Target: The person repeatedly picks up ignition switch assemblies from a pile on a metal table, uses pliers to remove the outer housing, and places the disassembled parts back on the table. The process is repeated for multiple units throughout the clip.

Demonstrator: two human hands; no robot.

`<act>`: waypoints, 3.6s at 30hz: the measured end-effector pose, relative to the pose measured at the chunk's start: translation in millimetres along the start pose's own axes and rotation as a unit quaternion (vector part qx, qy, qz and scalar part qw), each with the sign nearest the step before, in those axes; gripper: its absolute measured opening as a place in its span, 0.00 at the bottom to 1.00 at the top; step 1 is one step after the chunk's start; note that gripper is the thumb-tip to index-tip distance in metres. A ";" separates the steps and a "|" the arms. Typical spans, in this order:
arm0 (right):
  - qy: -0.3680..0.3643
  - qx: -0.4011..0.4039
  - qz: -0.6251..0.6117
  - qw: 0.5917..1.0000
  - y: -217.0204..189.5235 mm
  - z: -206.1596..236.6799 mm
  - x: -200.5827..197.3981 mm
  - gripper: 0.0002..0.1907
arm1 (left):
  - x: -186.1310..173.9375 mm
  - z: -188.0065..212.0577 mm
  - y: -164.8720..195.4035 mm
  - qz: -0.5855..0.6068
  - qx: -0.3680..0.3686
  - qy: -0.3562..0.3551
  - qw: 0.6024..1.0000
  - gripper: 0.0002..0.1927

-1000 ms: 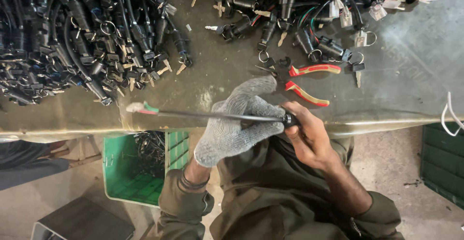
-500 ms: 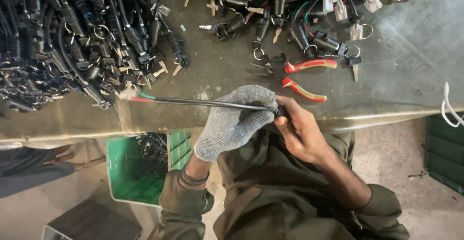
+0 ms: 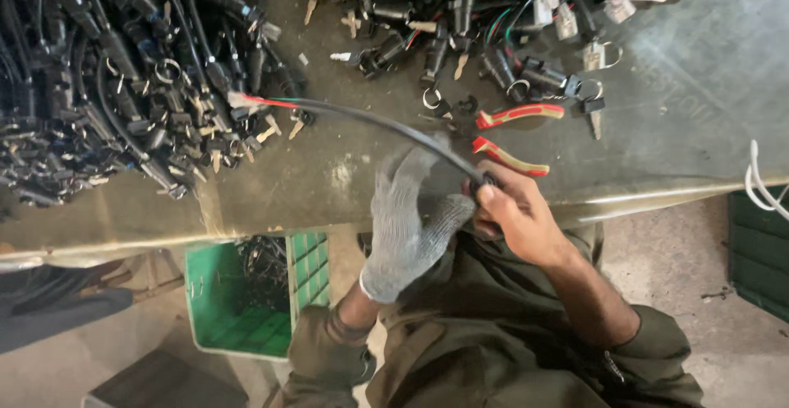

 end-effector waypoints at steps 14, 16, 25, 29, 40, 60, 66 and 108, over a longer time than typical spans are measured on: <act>-0.215 0.043 0.057 0.974 30.3 -1.0 -7.1 0.15 | -1.1 2.1 0.3 0.310 0.163 -0.113 0.930 0.13; -0.285 0.076 -0.019 0.955 41.5 2.9 -8.0 0.19 | -1.0 5.6 -3.1 0.315 0.137 -0.072 0.937 0.13; 0.062 -0.142 0.012 0.988 53.4 -9.1 -8.3 0.18 | 15.0 8.7 -12.4 0.332 0.043 -0.003 0.942 0.11; 0.165 -0.247 0.149 0.943 11.3 -2.0 9.3 0.22 | 16.2 2.1 -11.0 0.354 0.062 0.023 0.933 0.28; 0.323 -0.212 0.734 0.559 -68.5 -5.6 6.7 0.32 | -4.9 20.2 -15.8 0.324 0.012 0.072 0.943 0.14; 0.175 -0.337 0.566 0.731 -91.1 22.8 44.2 0.17 | 23.3 57.8 -3.4 0.566 -0.161 0.054 0.807 0.28; 0.231 -0.260 0.653 0.673 -76.0 0.2 19.6 0.20 | 12.0 31.9 0.5 0.667 -0.253 0.052 0.699 0.32; 0.222 -0.269 0.564 0.748 -45.4 11.1 18.3 0.23 | -21.6 14.0 60.5 0.053 0.146 -0.025 0.988 0.38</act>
Point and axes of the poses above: each hand's wrist, its own z-axis away from the middle knuckle, its own x-axis out of the palm, y = z × x, the point moved 4 cm from there along -z, towards the middle knuckle, and after that the axes turned 15 degrees about x, right-handed, at the moved point
